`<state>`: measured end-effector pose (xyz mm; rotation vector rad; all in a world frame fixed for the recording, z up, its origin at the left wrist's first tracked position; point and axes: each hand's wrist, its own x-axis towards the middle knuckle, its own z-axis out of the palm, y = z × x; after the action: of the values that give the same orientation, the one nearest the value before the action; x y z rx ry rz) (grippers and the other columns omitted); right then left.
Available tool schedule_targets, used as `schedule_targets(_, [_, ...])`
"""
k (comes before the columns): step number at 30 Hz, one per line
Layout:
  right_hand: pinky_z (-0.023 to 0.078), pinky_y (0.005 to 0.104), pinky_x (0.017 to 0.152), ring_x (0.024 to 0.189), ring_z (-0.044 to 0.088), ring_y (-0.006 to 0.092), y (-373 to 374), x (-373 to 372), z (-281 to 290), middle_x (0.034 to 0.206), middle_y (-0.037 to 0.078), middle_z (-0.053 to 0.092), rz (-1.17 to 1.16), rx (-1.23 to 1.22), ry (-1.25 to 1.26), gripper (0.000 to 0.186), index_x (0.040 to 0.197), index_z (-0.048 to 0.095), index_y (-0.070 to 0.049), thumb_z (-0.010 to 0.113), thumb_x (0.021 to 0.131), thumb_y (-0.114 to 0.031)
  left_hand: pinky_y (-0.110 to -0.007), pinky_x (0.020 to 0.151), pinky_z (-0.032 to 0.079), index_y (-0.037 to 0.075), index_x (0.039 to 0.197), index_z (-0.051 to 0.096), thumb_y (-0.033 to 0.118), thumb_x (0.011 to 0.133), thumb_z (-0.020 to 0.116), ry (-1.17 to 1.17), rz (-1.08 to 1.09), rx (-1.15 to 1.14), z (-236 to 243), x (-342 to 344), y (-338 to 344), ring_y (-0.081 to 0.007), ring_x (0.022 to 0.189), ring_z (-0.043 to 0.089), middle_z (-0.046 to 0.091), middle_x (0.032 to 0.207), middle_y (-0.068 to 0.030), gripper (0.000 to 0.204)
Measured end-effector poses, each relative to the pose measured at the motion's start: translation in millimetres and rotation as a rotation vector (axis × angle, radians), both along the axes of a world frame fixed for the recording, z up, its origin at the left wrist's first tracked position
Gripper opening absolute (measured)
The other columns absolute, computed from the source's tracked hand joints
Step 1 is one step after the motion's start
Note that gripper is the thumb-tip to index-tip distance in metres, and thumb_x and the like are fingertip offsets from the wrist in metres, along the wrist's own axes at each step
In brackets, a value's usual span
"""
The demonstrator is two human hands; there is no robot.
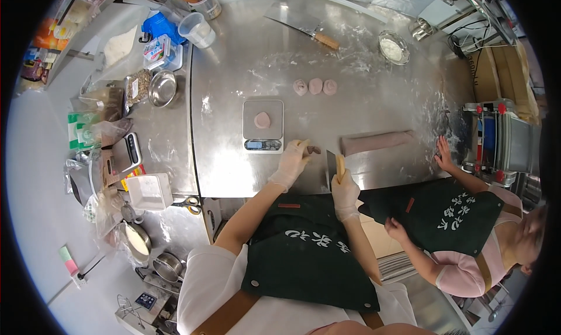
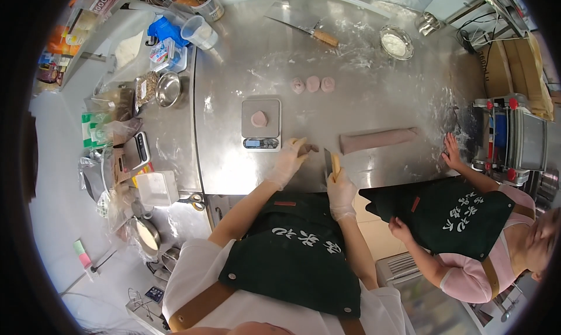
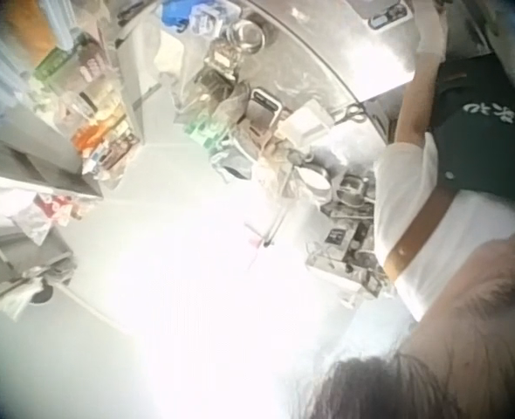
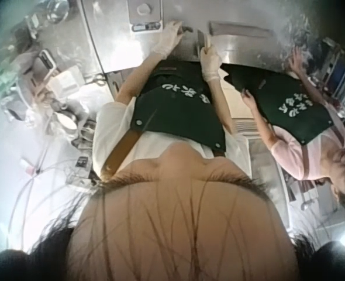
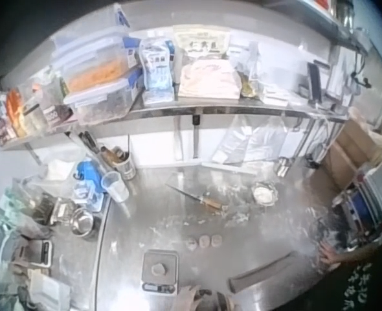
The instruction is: The person portions dough by cutting pieces from a dough log with a bench scraper, weighing the cut dough pieces on a digital scale, and placing them onto the table.
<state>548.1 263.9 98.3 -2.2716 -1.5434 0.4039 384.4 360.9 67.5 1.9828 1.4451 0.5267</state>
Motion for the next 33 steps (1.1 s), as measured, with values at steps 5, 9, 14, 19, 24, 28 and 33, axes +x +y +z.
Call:
schedule_targets(5, [0.048,0.0465,0.053,0.058,0.06,0.0394,18.0,-6.0,6.3,0.063,0.018,0.06,0.006,-0.084,-0.01,0.015,0.085,0.054,-0.007,0.062,0.079,-0.019,-0.042,0.073,0.05,0.012,0.095,0.064,0.01,0.075,0.063,-0.025,-0.081,-0.142,-37.4,16.1,2.8,-0.0304,0.092,0.057,0.057,0.092,-0.0114,0.021])
schedule_targets(9, [0.049,0.0465,0.054,0.058,0.06,0.0394,24.5,7.3,1.5,0.062,0.018,0.06,0.028,-0.155,-0.02,0.016,0.085,0.054,-0.007,0.062,0.079,-0.02,-0.039,0.072,0.049,0.015,0.088,0.067,0.007,0.076,0.063,0.005,-0.008,-0.014,-38.8,20.1,-2.7,-0.0281,0.084,0.057,0.056,0.084,-0.0081,0.015])
schedule_targets(14, [0.049,0.0474,0.052,0.055,0.06,0.0387,27.2,13.9,-9.3,0.06,0.019,0.059,0.101,-0.122,-0.035,0.018,0.09,0.053,-0.006,0.06,0.082,-0.021,-0.039,0.07,0.049,0.015,0.092,0.066,0.008,0.077,0.062,-0.037,0.063,-0.027,-26.3,21.3,-3.8,-0.0285,0.083,0.058,0.058,0.085,-0.0066,0.018])
schedule_targets(19, [0.049,0.0481,0.053,0.055,0.06,0.0391,31.2,16.0,-10.0,0.06,0.019,0.06,0.124,-0.16,-0.051,0.019,0.092,0.052,-0.007,0.059,0.082,-0.021,-0.041,0.068,0.05,0.013,0.096,0.064,0.014,0.08,0.061,-0.051,0.069,0.006,-37.2,15.9,-5.3,-0.0301,0.085,0.059,0.059,0.087,-0.009,0.017])
schedule_targets(24, [0.049,0.0483,0.054,0.057,0.06,0.0397,32.0,21.9,-13.3,0.062,0.019,0.06,0.109,-0.178,-0.021,0.018,0.09,0.053,-0.008,0.06,0.081,-0.022,-0.04,0.069,0.05,0.013,0.101,0.064,0.01,0.079,0.063,-0.228,0.265,-0.043,-3.2,5.2,-5.1,-0.0292,0.083,0.06,0.061,0.086,-0.0103,0.022])
schedule_targets(28, [0.049,0.0481,0.053,0.055,0.06,0.0392,32.5,24.6,-11.1,0.059,0.018,0.059,0.13,-0.199,-0.031,0.019,0.091,0.052,-0.008,0.059,0.082,-0.023,-0.03,0.069,0.049,0.01,0.1,0.064,0.002,0.079,0.065,-0.382,0.6,-0.053,8.4,-22.2,10.5,-0.0178,0.076,0.06,0.063,0.086,-0.0065,0.023])
schedule_targets(33, [0.048,0.0484,0.052,0.055,0.06,0.0394,32.1,24.4,-6.9,0.059,0.018,0.059,0.165,-0.151,-0.003,0.021,0.093,0.051,-0.008,0.058,0.083,-0.025,-0.026,0.073,0.049,0.006,0.097,0.063,0.0,0.08,0.065,-0.629,0.876,-0.107,26.6,-30.7,31.7,-0.0114,0.079,0.059,0.066,0.091,-0.0055,0.018])
